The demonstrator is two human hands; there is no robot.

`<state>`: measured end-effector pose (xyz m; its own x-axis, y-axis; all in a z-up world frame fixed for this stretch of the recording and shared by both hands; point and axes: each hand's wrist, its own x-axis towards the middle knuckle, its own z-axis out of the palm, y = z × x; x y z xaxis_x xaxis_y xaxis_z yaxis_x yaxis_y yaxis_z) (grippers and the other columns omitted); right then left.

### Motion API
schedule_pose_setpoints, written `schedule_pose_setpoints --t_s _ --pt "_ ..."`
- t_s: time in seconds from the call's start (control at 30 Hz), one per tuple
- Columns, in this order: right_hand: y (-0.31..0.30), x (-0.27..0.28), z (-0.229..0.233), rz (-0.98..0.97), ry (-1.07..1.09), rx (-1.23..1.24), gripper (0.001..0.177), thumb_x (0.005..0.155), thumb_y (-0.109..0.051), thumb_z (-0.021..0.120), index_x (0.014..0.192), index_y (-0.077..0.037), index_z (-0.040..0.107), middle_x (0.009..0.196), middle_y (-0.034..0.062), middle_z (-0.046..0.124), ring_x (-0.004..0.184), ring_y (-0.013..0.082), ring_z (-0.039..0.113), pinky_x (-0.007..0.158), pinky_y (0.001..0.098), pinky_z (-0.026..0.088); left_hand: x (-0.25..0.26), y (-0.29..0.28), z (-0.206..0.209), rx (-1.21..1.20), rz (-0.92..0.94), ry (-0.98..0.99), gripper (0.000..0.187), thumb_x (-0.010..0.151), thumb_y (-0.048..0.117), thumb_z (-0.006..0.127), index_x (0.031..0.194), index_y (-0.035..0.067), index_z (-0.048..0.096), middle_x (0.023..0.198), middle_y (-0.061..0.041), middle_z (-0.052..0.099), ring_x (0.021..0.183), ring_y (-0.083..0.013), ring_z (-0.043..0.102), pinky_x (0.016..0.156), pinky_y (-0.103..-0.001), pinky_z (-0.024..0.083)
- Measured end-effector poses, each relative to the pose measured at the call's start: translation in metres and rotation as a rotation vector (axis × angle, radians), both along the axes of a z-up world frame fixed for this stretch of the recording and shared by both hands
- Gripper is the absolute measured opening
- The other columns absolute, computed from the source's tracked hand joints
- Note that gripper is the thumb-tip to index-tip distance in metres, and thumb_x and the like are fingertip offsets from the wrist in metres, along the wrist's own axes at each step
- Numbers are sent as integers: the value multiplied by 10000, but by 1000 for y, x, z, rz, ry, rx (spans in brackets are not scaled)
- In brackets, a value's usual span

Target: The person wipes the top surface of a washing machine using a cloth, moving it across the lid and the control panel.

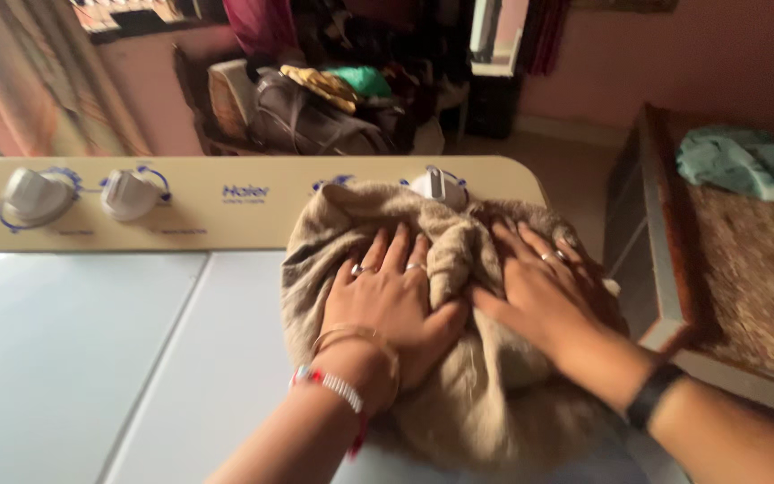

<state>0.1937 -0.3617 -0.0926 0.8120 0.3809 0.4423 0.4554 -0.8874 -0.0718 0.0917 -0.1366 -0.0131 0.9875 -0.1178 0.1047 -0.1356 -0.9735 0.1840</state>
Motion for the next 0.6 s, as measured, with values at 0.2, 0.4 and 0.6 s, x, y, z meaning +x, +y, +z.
schedule_pose_setpoints --t_s 0.2,0.4,0.6 --pt "31 52 38 -135 128 -84 649 830 -579 637 1017 33 739 1695 109 181 1583 349 56 1212 581 98 46 -4 10 -75 42 -208 988 833 623 481 1570 40 176 1673 -133 81 1548 -271 60 1176 -489 178" --pt "9 8 27 -75 97 -172 637 854 -579 599 1067 11 709 1681 79 233 1565 308 139 1250 543 98 5 -9 3 -22 18 -130 959 850 604 501 1578 48 218 1685 -154 125 1557 -284 101 1191 -511 198" --pt "-18 -110 9 -45 29 -100 638 786 -513 626 1147 11 673 1623 103 335 1529 281 218 1197 483 136 -89 -29 -7 -53 -76 -140 976 785 581 544 1543 32 268 1673 -173 210 1530 -295 131 1170 -533 172"
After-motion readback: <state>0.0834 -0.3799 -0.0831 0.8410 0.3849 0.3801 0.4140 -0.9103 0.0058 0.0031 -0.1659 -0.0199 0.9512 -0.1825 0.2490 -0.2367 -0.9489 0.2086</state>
